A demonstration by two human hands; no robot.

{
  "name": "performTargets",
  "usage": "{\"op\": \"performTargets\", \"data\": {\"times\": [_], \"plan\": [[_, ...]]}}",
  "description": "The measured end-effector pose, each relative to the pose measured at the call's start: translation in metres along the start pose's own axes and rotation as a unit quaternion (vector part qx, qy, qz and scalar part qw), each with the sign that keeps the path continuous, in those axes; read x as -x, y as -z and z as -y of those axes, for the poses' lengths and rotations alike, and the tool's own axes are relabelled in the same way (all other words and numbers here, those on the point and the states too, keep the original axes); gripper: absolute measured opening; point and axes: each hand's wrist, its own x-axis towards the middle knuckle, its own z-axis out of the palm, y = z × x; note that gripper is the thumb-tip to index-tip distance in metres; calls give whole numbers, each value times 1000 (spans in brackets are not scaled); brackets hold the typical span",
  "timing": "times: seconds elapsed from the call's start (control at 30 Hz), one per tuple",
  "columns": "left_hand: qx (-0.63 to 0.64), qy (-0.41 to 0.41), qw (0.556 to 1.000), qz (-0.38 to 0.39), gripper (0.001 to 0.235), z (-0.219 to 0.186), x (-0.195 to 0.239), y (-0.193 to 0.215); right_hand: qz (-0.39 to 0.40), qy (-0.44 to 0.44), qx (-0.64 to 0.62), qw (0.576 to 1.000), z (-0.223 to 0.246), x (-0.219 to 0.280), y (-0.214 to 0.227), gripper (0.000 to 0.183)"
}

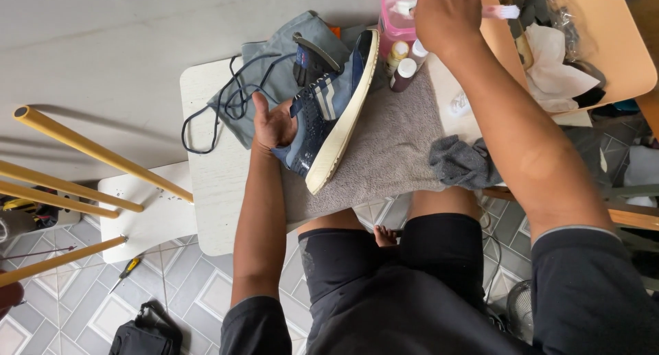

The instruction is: The person scrubs a blue sneaker with a white brush, repeatedly applying liquid from a white bottle to the upper and midsole. The shoe is held in the left hand while the right hand scrubs and applies cleaner throughout the clip.

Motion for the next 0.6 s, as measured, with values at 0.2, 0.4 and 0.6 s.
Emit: {"op": "performTargets", "data": {"times": [0.2,0.4,0.6], "plan": [[-20,7,1000,-3,107,-3,-2,-5,73,17,17,997,19,-13,13,19],[-9,19,999,-27,109,0,1,2,9,-77,-215,973,0,25,53,33],[-3,14,1000,0,107,-1,-3,-1,-34,-1,-231,972,7,70,53,55]]}}
